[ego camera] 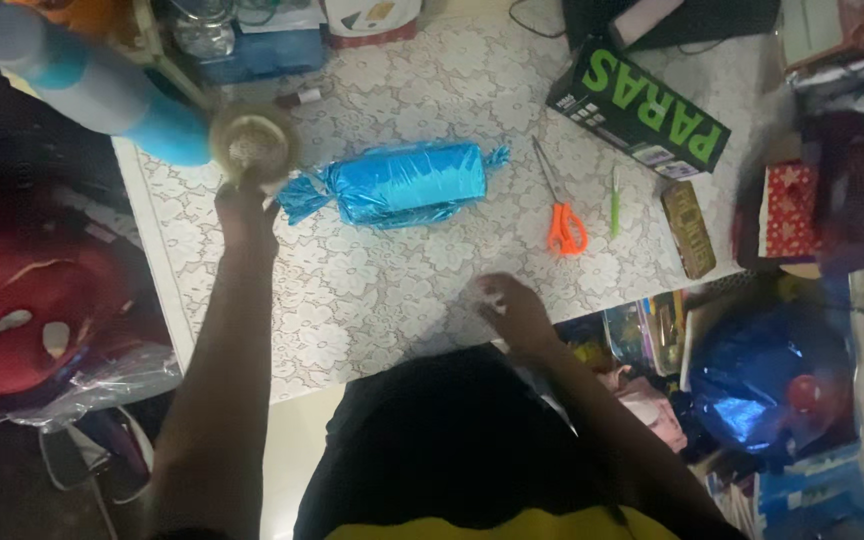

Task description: The person wraps a rectangular item in blue foil, secures it with clear tape, trims excess foil with scissors, and writes on the package with a green marker. They briefly handle a book and a pen before returning to the wrapped item.

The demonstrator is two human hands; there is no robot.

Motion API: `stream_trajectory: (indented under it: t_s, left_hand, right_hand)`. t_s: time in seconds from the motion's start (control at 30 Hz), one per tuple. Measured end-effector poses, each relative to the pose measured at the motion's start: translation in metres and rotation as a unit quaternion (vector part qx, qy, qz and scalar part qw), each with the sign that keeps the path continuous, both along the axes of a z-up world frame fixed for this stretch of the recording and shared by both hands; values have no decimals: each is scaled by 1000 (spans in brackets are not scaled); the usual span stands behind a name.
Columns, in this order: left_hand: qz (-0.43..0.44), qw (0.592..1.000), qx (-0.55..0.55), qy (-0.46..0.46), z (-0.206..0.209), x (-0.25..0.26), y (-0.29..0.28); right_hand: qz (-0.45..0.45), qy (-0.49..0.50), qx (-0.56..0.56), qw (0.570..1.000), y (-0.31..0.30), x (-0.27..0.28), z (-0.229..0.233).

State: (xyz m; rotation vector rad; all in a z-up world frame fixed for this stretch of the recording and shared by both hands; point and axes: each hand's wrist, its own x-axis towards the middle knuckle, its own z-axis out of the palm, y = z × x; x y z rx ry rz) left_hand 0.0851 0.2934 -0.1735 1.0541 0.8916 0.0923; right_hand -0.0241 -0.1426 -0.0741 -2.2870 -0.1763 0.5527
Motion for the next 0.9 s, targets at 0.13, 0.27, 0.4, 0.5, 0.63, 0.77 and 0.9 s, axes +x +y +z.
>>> stream_trajectory:
  t_s: [0.13,0.27,0.4,0.5,0.63,0.77,0.9]
  left_hand:
    - [-16,999,14,35,18,-49,-24]
    - [-52,993,88,-56,21,-82,-50]
    - [-188,866,448,-113,17,-125,-92]
    - [-317,750,578,-53,26,-159,-110]
    - [-459,590,662,59,39,-192,-116]
    - [-450,613,647,63,41,-223,-108]
    - [-436,576,679,132,42,-244,-111]
  right_hand:
    - [-69,-78,-94,990,-18,20,-22]
    - [-57,-316,-131,938,-48,59,-32]
    - [-100,-347,-246,899,-68,88,-39]
    - [-77,-291,-288,909,-82,104,-48]
    - [-58,-275,-284,917,-115,104,-62]
    - [-111,-328,-273,898,-159,98,-72]
    - [-159,-305,-333,878,-197,92,-76]
